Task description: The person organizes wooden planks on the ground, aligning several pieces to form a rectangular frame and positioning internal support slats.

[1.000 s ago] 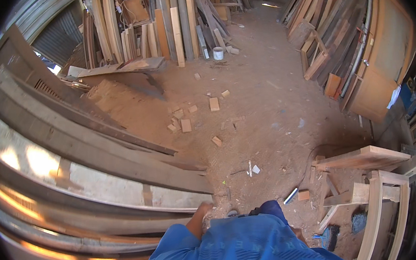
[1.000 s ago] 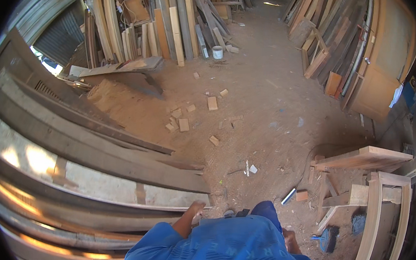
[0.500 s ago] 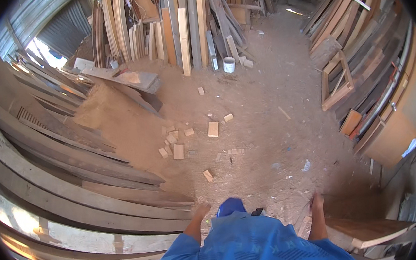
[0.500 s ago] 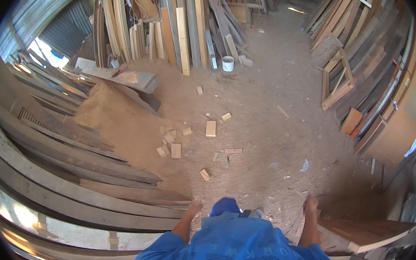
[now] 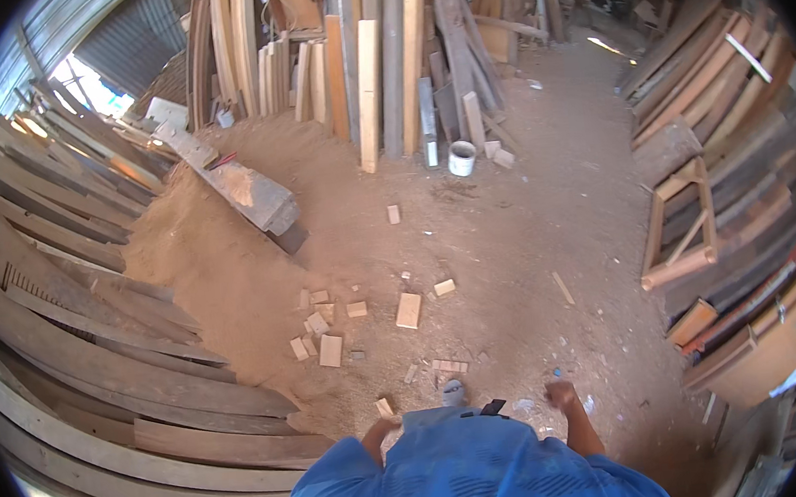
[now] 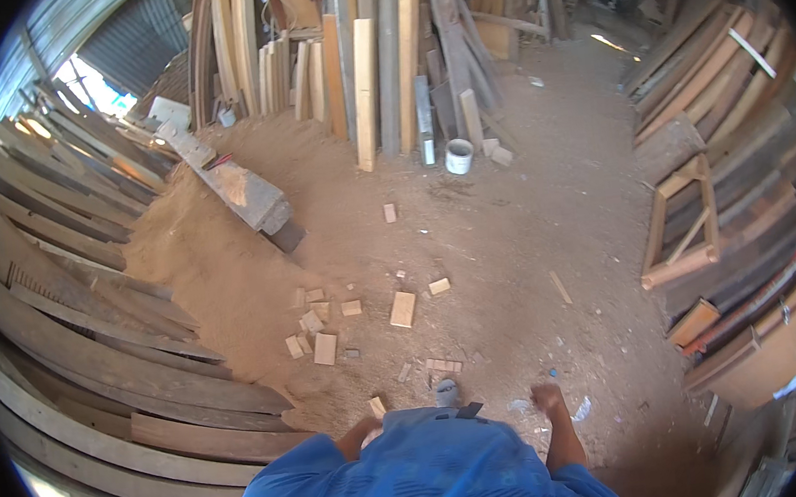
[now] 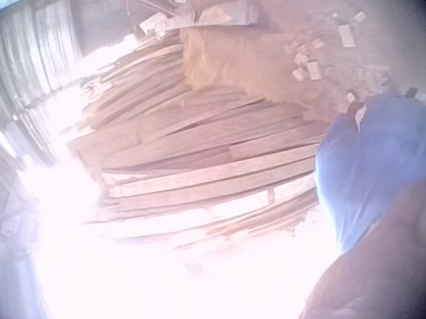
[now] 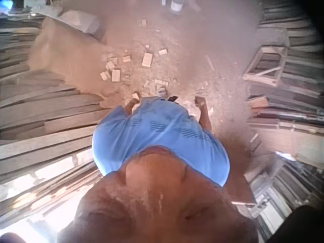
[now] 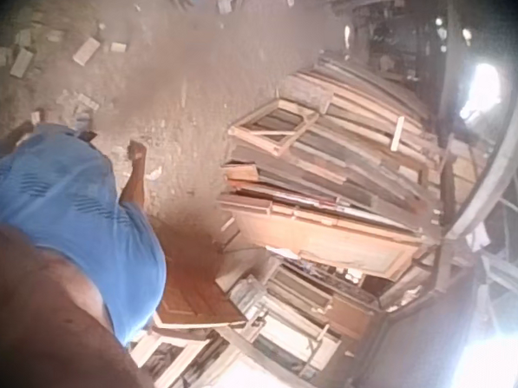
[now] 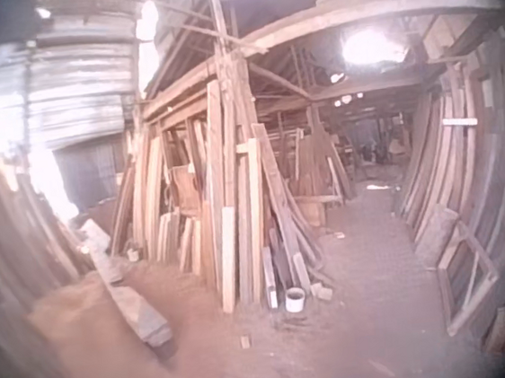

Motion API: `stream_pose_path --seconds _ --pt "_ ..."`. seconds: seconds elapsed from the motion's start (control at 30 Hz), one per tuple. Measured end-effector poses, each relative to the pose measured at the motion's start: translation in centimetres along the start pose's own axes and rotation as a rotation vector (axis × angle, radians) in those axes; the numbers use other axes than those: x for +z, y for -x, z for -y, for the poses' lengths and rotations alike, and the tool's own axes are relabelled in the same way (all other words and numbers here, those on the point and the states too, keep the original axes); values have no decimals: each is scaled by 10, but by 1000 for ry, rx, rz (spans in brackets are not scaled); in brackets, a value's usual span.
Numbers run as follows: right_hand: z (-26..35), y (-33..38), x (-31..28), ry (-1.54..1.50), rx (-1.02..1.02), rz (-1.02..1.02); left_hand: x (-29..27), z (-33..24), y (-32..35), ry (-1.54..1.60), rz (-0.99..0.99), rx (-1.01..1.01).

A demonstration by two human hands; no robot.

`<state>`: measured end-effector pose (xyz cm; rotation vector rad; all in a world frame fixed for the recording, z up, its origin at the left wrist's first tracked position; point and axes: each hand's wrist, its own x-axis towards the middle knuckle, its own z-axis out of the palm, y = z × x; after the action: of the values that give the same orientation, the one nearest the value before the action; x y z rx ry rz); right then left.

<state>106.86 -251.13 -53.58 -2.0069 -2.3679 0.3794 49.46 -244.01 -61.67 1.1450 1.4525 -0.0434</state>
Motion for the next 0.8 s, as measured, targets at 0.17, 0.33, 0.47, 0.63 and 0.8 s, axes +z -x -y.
stream_pose_path --seconds 0.17,0.33,0.47,0.63,0.8 --pt "10 -54 -15 -459 469 482 -172 -198 -141 -274 -544 366" --pt "-68 -120 -66 -700 875 453 -215 -438 -170 151 -397 510" --pt "-148 -272 -87 -646 817 428 -249 -432 -221 22 -398 441" --pt "-261 -598 -97 262 -221 142 -222 -232 -262 -177 -469 -129" --pt "-211 -948 -199 -679 414 -331 -218 -242 -279 454 -509 -409"
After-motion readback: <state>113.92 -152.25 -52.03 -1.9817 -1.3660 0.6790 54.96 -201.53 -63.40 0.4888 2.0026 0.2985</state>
